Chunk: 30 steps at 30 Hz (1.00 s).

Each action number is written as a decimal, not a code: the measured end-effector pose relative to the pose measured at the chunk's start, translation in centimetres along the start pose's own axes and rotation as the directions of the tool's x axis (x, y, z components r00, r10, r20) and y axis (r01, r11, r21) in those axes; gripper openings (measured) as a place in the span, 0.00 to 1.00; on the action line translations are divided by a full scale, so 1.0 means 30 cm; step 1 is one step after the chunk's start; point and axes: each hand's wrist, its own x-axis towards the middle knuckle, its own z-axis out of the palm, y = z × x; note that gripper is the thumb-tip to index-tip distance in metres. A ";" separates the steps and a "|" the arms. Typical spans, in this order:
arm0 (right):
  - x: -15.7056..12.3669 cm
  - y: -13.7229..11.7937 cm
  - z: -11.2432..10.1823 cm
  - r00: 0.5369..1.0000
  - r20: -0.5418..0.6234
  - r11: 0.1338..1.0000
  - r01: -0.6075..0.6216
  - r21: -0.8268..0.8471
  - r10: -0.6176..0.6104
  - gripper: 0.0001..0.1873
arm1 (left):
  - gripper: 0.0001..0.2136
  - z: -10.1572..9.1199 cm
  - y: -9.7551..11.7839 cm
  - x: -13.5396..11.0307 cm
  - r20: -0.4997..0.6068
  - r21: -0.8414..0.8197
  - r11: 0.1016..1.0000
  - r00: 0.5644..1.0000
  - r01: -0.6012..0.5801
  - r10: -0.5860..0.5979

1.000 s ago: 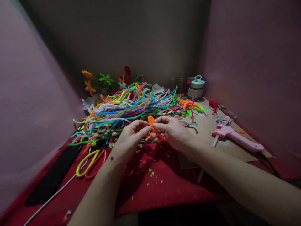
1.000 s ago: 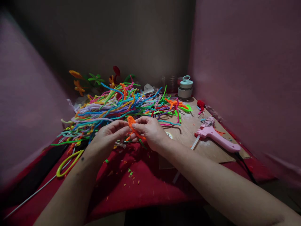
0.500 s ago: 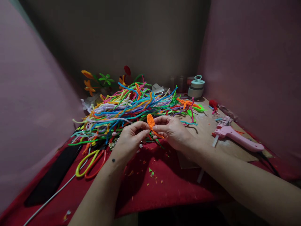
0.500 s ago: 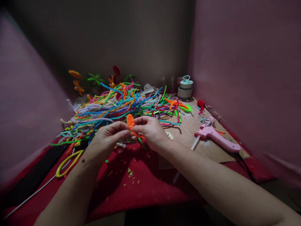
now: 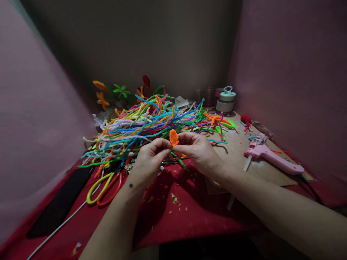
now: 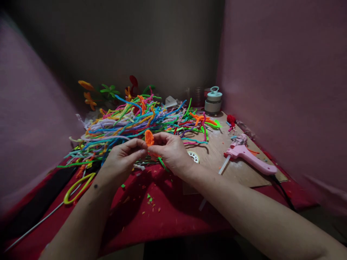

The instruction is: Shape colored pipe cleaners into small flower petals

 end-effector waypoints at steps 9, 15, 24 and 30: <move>0.000 -0.025 -0.004 0.999 0.050 0.992 -0.012 -0.126 0.019 0.09 | 0.04 -0.002 -0.016 0.002 0.017 -0.161 0.984 0.997 0.078 -0.077; 0.015 -0.027 -0.027 0.994 0.075 0.989 -0.064 -0.133 0.074 0.10 | 0.06 0.002 -0.007 -0.004 0.055 -0.195 0.976 0.994 0.101 -0.092; 0.019 -0.013 -0.036 0.992 0.119 0.998 -0.043 -0.042 0.048 0.10 | 0.09 -0.007 -0.023 0.005 0.198 -0.467 0.840 0.959 0.276 -0.205; 0.017 -0.006 -0.027 0.994 0.073 0.996 -0.081 -0.031 0.083 0.09 | 0.07 0.017 -0.030 0.003 -0.039 -0.249 0.966 0.996 0.072 -0.084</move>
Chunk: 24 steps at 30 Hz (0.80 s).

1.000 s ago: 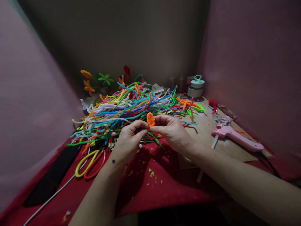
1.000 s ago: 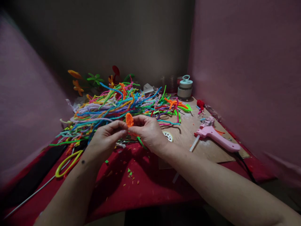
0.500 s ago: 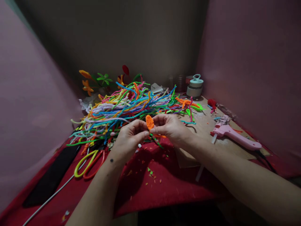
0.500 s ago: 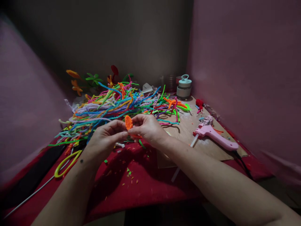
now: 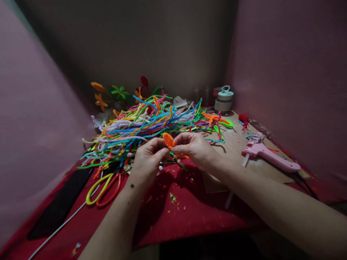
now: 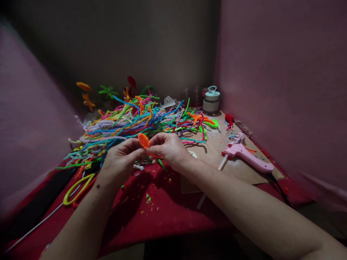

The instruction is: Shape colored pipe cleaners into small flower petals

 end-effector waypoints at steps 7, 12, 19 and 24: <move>-0.002 0.001 -0.002 1.000 -0.003 0.999 -0.029 0.030 0.029 0.10 | 0.08 0.012 0.013 -0.004 0.057 -0.133 0.990 0.998 0.046 -0.039; -0.012 -0.001 0.009 1.000 -0.011 0.999 -0.018 -0.029 0.018 0.07 | 0.10 0.015 0.021 -0.012 0.049 -0.171 0.981 0.995 0.093 -0.086; -0.019 0.002 0.022 0.995 -0.067 0.965 0.058 -0.254 -0.077 0.06 | 0.07 0.031 0.026 -0.023 -0.073 -0.009 1.000 0.997 -0.008 0.007; -0.023 0.021 0.031 0.969 -0.116 0.897 0.154 -0.414 -0.219 0.05 | 0.07 0.057 0.006 -0.029 -0.148 0.157 0.978 0.976 -0.136 0.160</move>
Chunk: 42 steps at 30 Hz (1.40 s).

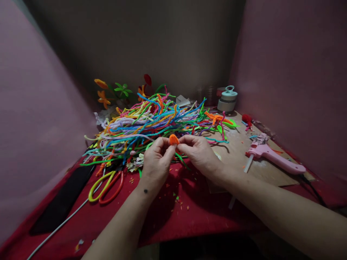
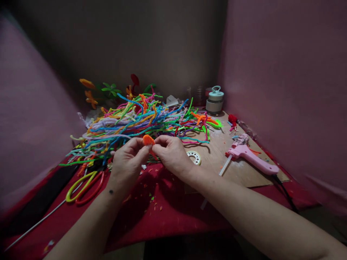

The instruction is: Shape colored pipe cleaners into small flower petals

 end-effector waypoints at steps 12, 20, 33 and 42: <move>-0.024 -0.020 0.004 0.981 0.052 0.729 0.172 -0.663 -0.185 0.06 | 0.05 0.022 -0.031 -0.020 0.043 0.004 0.997 0.996 -0.075 0.075; -0.005 -0.011 -0.005 0.987 0.092 0.858 0.161 -0.487 -0.134 0.05 | 0.06 0.008 -0.014 -0.007 0.033 -0.096 0.995 0.999 0.015 -0.012; -0.003 -0.018 -0.007 0.994 0.075 0.840 0.107 -0.532 -0.079 0.06 | 0.06 0.013 -0.032 -0.002 0.061 -0.183 0.981 0.997 0.064 -0.054; 0.017 -0.017 -0.025 0.946 0.266 0.977 -0.150 -0.152 0.186 0.08 | 0.12 -0.045 -0.015 0.040 0.163 -0.309 0.920 0.967 0.241 -0.198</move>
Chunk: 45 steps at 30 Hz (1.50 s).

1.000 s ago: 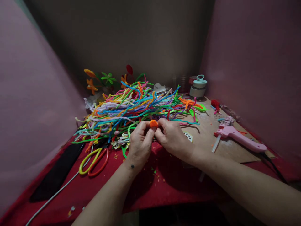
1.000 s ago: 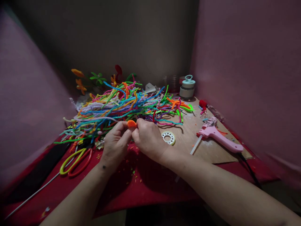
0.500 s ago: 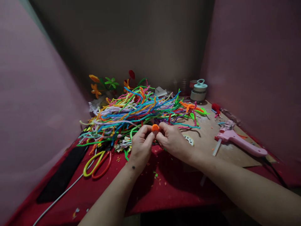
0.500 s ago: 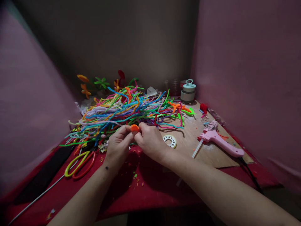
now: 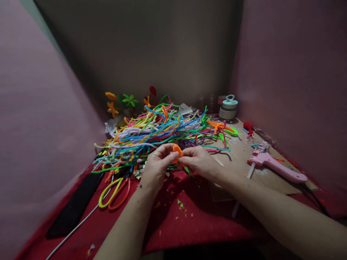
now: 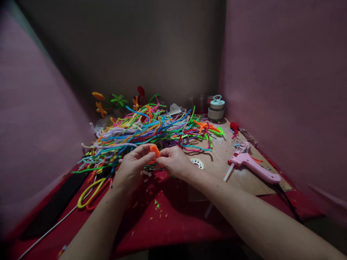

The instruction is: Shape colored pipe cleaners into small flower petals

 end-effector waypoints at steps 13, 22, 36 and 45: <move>0.000 0.011 0.014 0.994 0.062 0.996 -0.086 0.016 0.085 0.07 | 0.08 0.003 0.018 -0.016 0.071 0.212 0.975 0.994 0.060 -0.077; -0.001 0.015 0.015 0.984 0.081 0.987 -0.159 -0.001 0.159 0.06 | 0.05 -0.023 0.015 -0.007 0.231 0.580 0.787 0.969 -0.213 0.091; 0.000 0.014 -0.016 0.963 0.162 0.976 -0.217 -0.011 0.216 0.08 | 0.07 -0.038 0.020 0.007 0.206 0.349 0.935 0.978 -0.057 -0.017; 0.006 0.024 -0.008 0.963 0.165 0.974 -0.222 0.033 0.214 0.09 | 0.07 -0.003 0.008 -0.009 0.129 0.675 0.687 0.960 -0.269 0.250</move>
